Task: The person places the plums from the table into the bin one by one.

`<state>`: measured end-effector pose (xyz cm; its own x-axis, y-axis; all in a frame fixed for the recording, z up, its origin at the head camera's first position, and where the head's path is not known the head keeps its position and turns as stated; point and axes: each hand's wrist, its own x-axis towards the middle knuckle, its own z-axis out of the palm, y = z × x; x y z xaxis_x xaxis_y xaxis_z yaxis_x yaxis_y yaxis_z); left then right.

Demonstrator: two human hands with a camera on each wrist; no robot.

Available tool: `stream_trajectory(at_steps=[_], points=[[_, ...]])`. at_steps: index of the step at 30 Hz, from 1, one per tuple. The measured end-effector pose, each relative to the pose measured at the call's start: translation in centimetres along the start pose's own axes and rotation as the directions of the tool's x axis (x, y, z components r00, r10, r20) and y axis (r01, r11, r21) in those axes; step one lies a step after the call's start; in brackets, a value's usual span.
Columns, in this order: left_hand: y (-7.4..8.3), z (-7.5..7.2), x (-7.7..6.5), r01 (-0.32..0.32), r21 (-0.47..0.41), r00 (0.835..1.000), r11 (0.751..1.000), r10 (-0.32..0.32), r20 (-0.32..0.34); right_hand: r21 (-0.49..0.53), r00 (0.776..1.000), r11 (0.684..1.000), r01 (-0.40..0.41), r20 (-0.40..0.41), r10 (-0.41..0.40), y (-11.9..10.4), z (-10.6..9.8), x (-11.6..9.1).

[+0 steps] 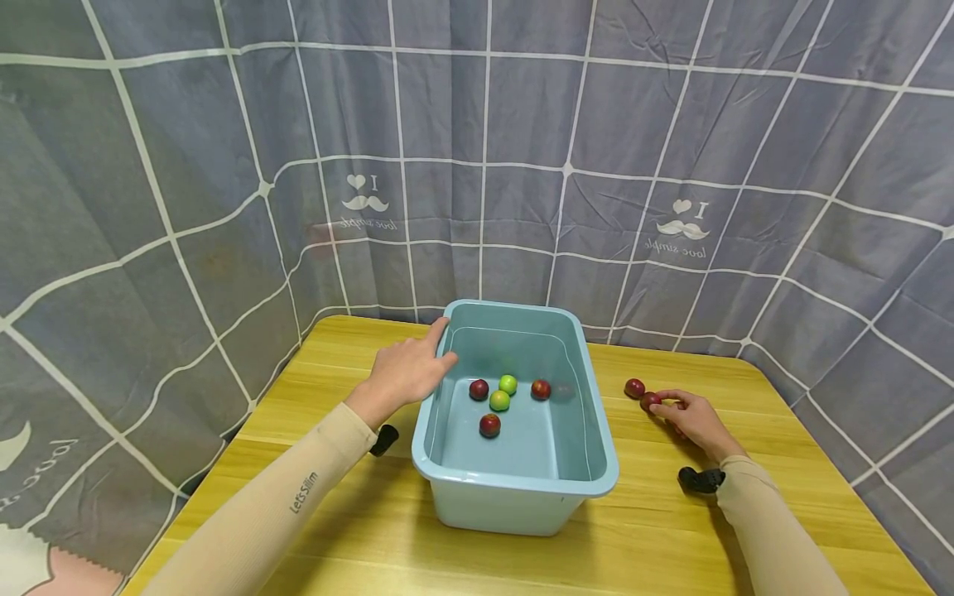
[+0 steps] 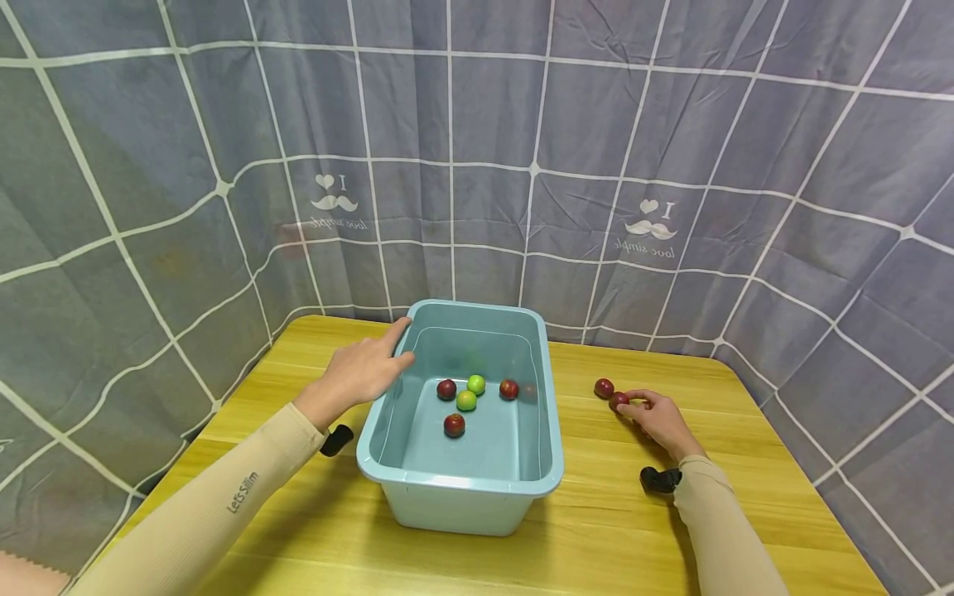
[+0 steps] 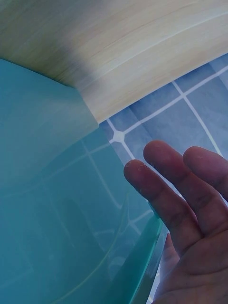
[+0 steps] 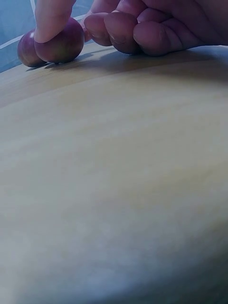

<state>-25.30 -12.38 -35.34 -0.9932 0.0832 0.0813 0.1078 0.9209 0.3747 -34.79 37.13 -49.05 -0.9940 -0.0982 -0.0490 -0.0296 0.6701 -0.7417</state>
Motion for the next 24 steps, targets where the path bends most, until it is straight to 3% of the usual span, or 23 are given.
stream_trajectory(at_steps=[24], points=[[-0.02, -0.04, -0.05, 0.004, -0.003, 1.0, 1.0, -0.004, 0.005, -0.035, 1.0, 0.999, 0.007, -0.011, -0.007, -0.11, 0.03, -0.28]])
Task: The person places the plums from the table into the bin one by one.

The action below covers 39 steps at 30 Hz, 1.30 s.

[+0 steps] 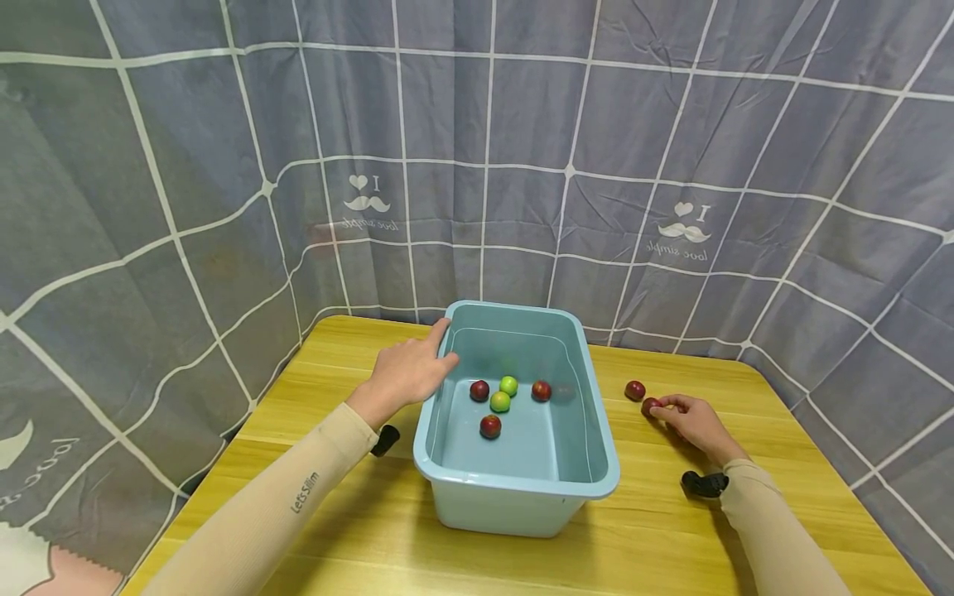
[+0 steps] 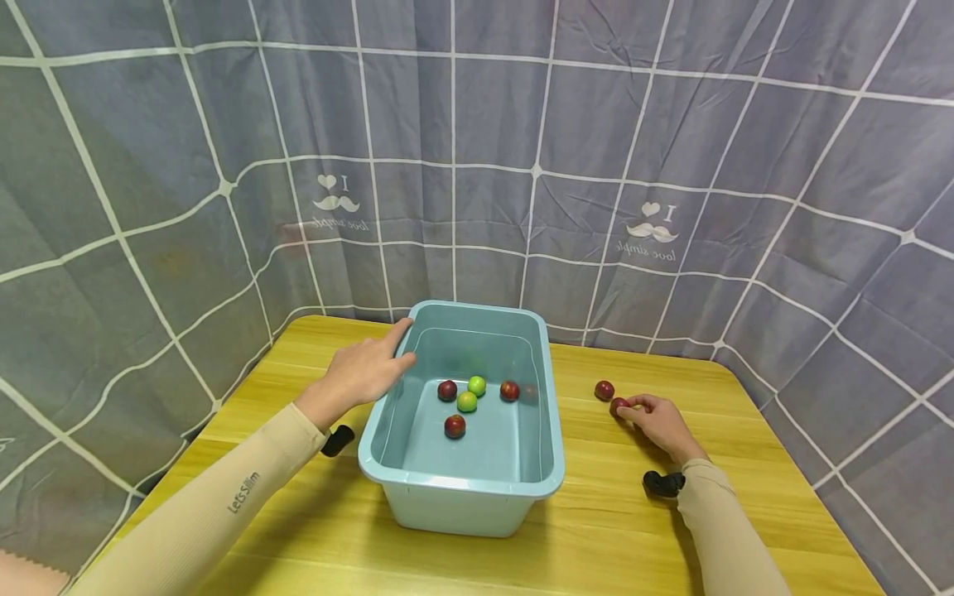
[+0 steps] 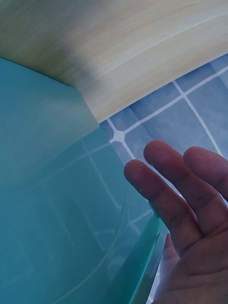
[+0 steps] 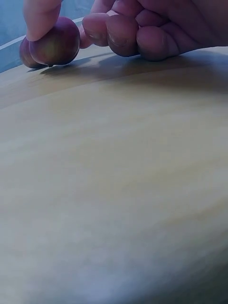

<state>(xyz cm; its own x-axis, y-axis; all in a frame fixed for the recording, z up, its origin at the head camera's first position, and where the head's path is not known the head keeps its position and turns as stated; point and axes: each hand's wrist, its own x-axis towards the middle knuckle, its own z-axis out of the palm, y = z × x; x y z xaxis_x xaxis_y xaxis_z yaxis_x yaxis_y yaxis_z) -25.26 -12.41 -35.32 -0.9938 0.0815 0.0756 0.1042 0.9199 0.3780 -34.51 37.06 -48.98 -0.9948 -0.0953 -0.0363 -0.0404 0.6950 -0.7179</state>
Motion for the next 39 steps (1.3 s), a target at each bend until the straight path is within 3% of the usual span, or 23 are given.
stream_trajectory(at_steps=[24, 39], points=[[0.1, 0.1, 0.0, -0.002, -0.007, 1.0, 1.0, 0.002, 0.0, 0.043, 1.0, 0.999, -0.019, 0.023, 0.018, -0.6, -0.9, -0.7], [0.0, 0.2, 0.0, 0.0, 0.004, 1.0, 1.0, 0.0, -0.006, 0.014, 0.999, 1.0, 0.02, 0.044, -0.02, -0.8, -1.5, -0.5]])
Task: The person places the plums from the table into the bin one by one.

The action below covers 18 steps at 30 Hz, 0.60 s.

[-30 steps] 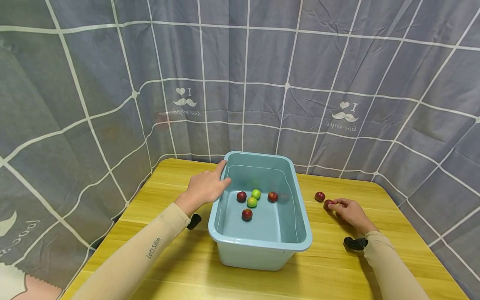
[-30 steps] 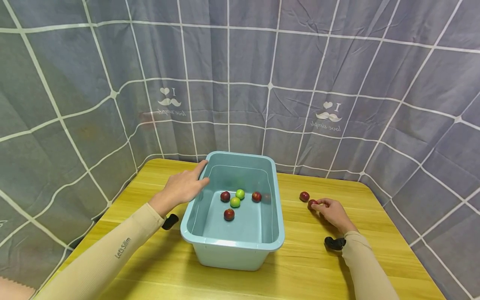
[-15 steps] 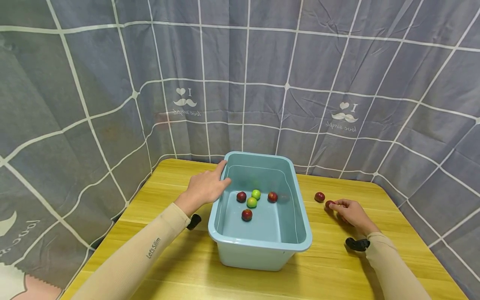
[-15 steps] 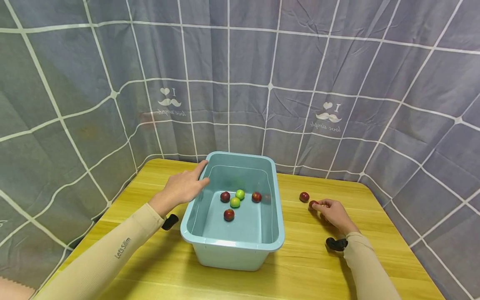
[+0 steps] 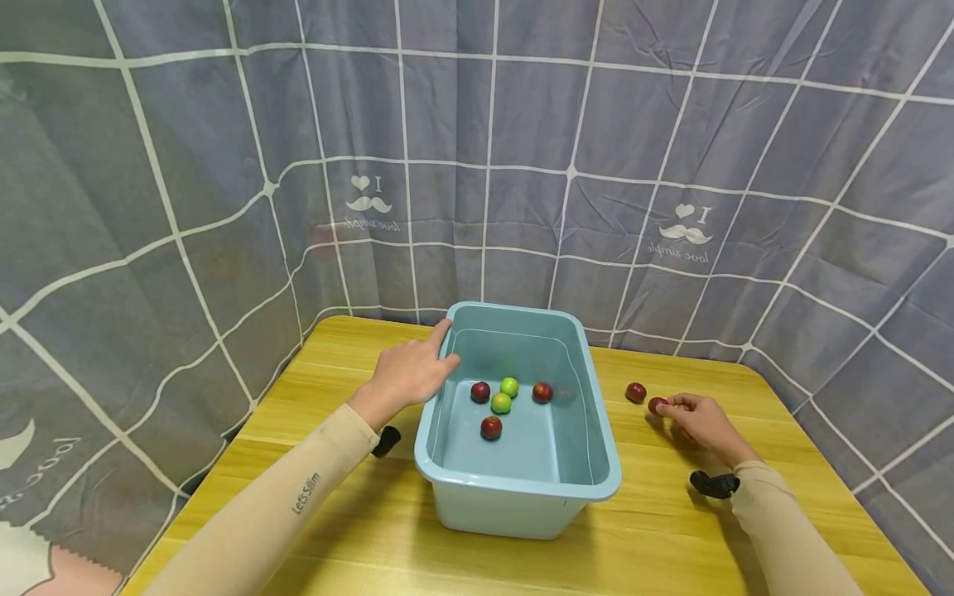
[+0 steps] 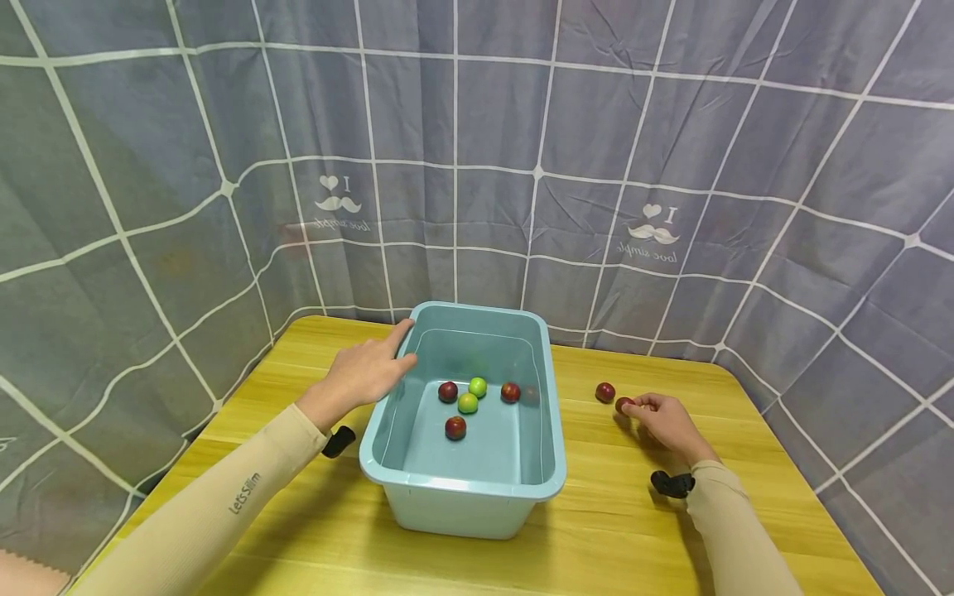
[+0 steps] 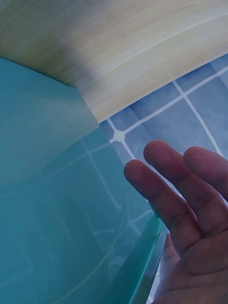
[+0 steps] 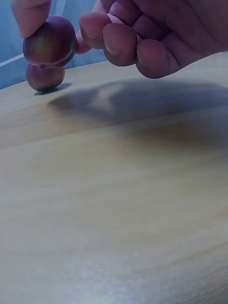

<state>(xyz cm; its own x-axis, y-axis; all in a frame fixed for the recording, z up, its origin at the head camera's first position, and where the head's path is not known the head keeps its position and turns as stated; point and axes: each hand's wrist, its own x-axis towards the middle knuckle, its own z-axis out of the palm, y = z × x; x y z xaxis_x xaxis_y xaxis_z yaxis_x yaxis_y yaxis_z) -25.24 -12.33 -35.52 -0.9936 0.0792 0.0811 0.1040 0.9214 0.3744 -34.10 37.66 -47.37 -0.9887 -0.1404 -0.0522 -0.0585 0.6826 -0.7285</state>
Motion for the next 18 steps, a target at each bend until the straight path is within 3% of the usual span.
stream_trajectory(at_steps=[18], points=[[-0.1, 0.1, 0.1, 0.004, -0.004, 1.0, 1.0, -0.004, 0.003, -0.021, 0.997, 0.997, 0.072, 0.011, -0.072, -2.5, -0.7, -0.3]])
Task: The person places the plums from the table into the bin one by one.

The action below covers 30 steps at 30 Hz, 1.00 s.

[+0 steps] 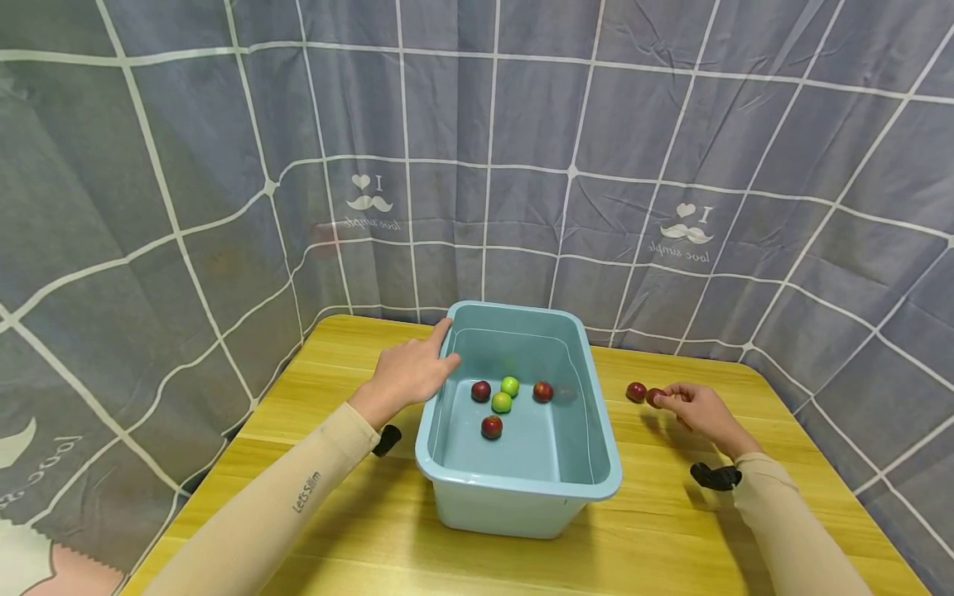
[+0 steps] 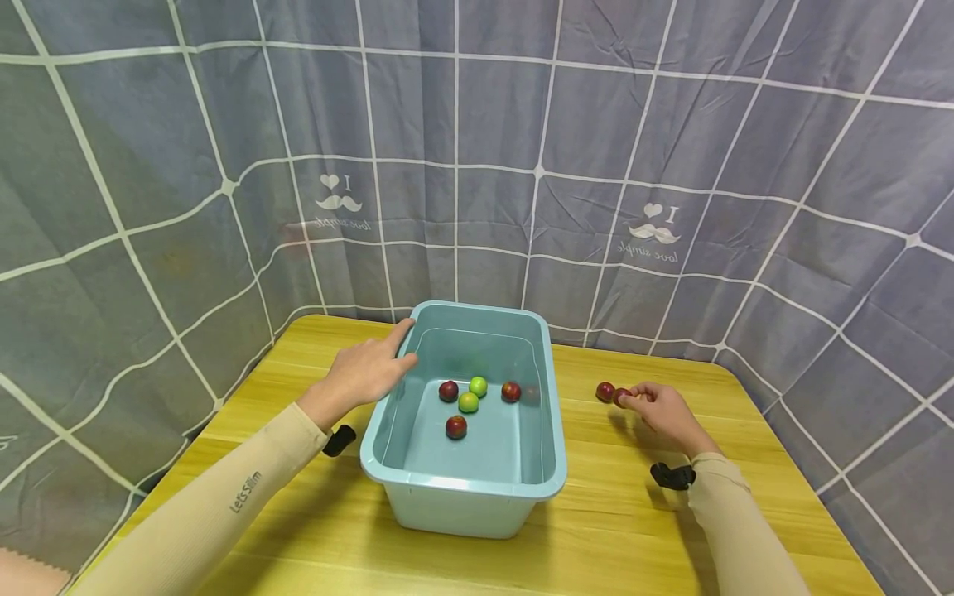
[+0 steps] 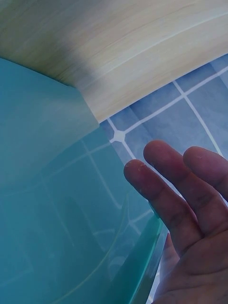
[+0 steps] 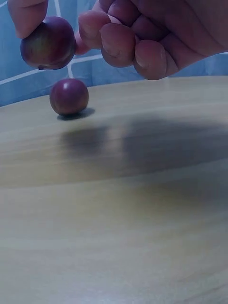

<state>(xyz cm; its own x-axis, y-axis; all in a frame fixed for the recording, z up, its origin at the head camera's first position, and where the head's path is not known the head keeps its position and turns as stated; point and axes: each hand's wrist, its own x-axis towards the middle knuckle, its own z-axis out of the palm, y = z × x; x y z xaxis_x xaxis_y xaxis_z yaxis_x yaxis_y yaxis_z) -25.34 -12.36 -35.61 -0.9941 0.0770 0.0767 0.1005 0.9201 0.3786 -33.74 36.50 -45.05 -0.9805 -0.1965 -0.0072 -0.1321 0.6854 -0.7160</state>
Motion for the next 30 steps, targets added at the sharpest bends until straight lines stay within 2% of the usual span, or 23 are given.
stream_trajectory(at_steps=[11, 30], points=[[0.0, 0.0, -0.1, -0.004, 0.0, 1.0, 1.0, 0.004, -0.006, -0.017, 1.0, 1.0, 0.025, 0.007, -0.025, -1.7, -0.5, 0.1], [0.1, -0.2, 0.1, 0.006, -0.009, 1.0, 1.0, -0.006, 0.009, -0.037, 0.993, 0.993, 0.115, 0.027, -0.114, -5.6, -1.5, 0.3]])
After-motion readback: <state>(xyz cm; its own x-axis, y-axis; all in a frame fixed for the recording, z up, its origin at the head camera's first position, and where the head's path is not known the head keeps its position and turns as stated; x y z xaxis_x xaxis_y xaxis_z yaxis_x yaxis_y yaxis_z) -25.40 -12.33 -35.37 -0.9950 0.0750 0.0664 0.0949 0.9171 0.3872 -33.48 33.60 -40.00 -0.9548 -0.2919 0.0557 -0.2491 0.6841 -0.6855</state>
